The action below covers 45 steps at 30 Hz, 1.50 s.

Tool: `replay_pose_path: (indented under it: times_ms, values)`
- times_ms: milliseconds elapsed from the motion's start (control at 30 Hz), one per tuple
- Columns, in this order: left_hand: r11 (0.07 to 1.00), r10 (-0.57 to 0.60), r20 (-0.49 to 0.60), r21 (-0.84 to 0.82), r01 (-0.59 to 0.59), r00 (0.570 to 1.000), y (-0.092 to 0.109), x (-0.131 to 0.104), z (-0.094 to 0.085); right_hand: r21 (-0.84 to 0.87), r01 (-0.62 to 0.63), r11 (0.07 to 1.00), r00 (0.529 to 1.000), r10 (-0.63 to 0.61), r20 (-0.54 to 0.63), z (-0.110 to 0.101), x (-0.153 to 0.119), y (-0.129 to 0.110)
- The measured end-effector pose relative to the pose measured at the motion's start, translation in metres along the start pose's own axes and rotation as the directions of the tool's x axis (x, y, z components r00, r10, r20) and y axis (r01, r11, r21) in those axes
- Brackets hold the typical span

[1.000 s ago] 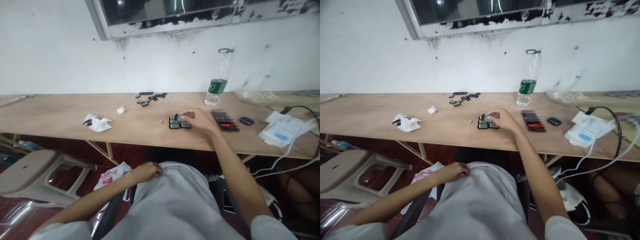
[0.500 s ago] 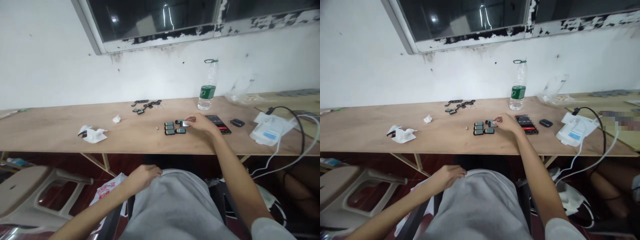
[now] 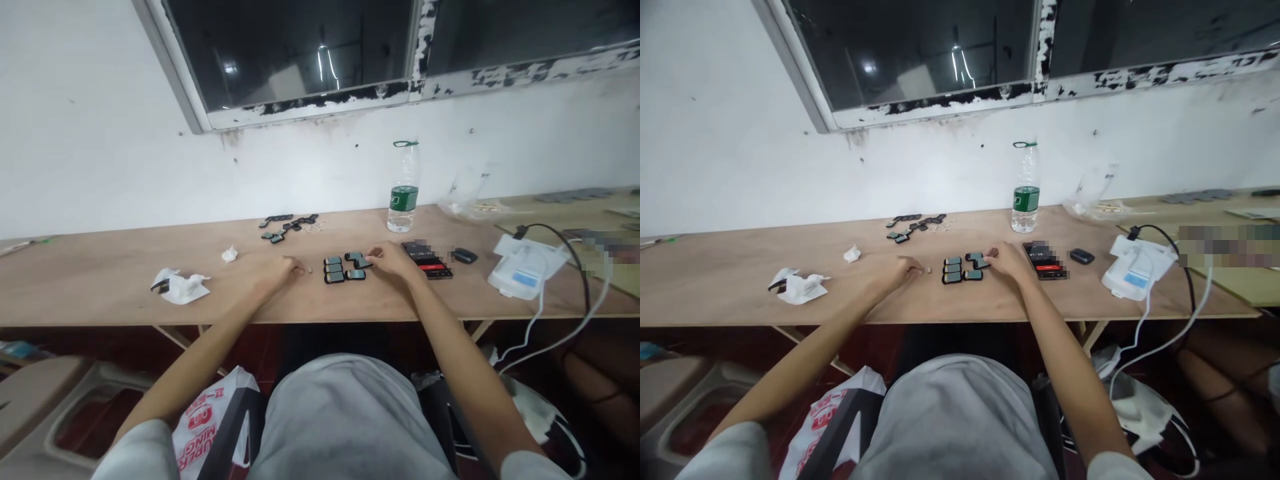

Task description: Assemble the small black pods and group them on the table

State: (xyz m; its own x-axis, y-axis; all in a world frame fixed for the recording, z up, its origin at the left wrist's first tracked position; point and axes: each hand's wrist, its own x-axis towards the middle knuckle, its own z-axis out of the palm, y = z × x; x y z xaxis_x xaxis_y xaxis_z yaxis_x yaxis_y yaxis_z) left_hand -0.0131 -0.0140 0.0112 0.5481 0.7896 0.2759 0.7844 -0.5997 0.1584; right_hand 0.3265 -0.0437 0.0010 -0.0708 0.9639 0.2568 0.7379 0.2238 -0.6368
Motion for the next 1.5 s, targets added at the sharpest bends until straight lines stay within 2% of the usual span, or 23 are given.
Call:
replay_pose_path:
  times_ms: [200, 300, 400, 533, 600, 700, 900, 1000, 1100, 1233, 1333, 1433, 1500]
  values:
    - [0.997, -0.026, 0.017, -0.079, 0.027, 1.0, -0.005, 0.006, 0.013, -0.007, 0.022, 1.0, 0.997, -0.022, 0.067, -0.003, -0.004, -0.01]
    - [0.988, -0.051, 0.026, -0.143, 0.054, 0.998, -0.003, 0.006, 0.013, -0.023, 0.034, 0.999, 0.998, -0.033, 0.045, -0.005, -0.006, -0.014]
    - [0.985, -0.096, 0.009, -0.142, 0.096, 0.995, 0.0, 0.005, 0.006, -0.03, 0.064, 0.997, 0.996, -0.062, 0.058, -0.005, -0.008, -0.014]
    - [0.984, -0.15, -0.02, -0.101, 0.148, 0.988, 0.008, 0.003, -0.011, -0.017, 0.161, 0.987, 0.964, -0.153, 0.216, -0.001, -0.007, -0.011]
    - [0.981, -0.159, 0.02, -0.105, 0.161, 0.987, 0.013, 0.001, -0.019, -0.035, 0.188, 0.982, 0.943, -0.17, 0.287, 0.002, -0.005, -0.01]
    - [0.981, -0.129, 0.109, -0.129, 0.143, 0.986, 0.018, 0.0, -0.023, -0.045, 0.194, 0.98, 0.929, -0.169, 0.328, 0.003, -0.004, -0.011]
    - [0.968, -0.148, 0.001, -0.206, 0.145, 0.989, 0.023, 0.002, -0.016, 0.011, 0.153, 0.988, 0.909, -0.145, 0.391, -0.006, -0.013, -0.02]
    - [0.954, -0.14, 0.048, -0.26, 0.148, 0.989, 0.022, 0.003, -0.014, 0.067, 0.12, 0.991, 0.912, -0.137, 0.387, -0.009, -0.015, -0.025]
    - [0.952, -0.162, 0.089, -0.248, 0.18, 0.983, 0.018, 0.003, -0.008, 0.047, 0.112, 0.993, 0.917, -0.122, 0.38, -0.009, -0.015, -0.029]
    - [0.95, -0.203, 0.098, -0.223, 0.221, 0.974, 0.008, 0.003, -0.001, 0.056, 0.163, 0.985, 0.906, -0.172, 0.387, -0.008, -0.015, -0.03]
    - [0.951, -0.155, 0.057, -0.261, 0.164, 0.986, 0.011, 0.001, -0.003, 0.142, 0.196, 0.97, 0.918, -0.233, 0.321, -0.006, -0.015, -0.034]
    - [0.959, 0.006, -0.031, -0.283, -0.015, 0.999, 0.032, 0.002, -0.009, 0.25, 0.173, 0.953, 0.933, -0.24, 0.268, -0.002, -0.017, -0.041]
    - [0.941, 0.128, -0.108, -0.301, -0.155, 0.986, 0.052, 0.005, -0.01, 0.329, 0.153, 0.932, 0.947, -0.233, 0.221, 0.0, -0.018, -0.048]
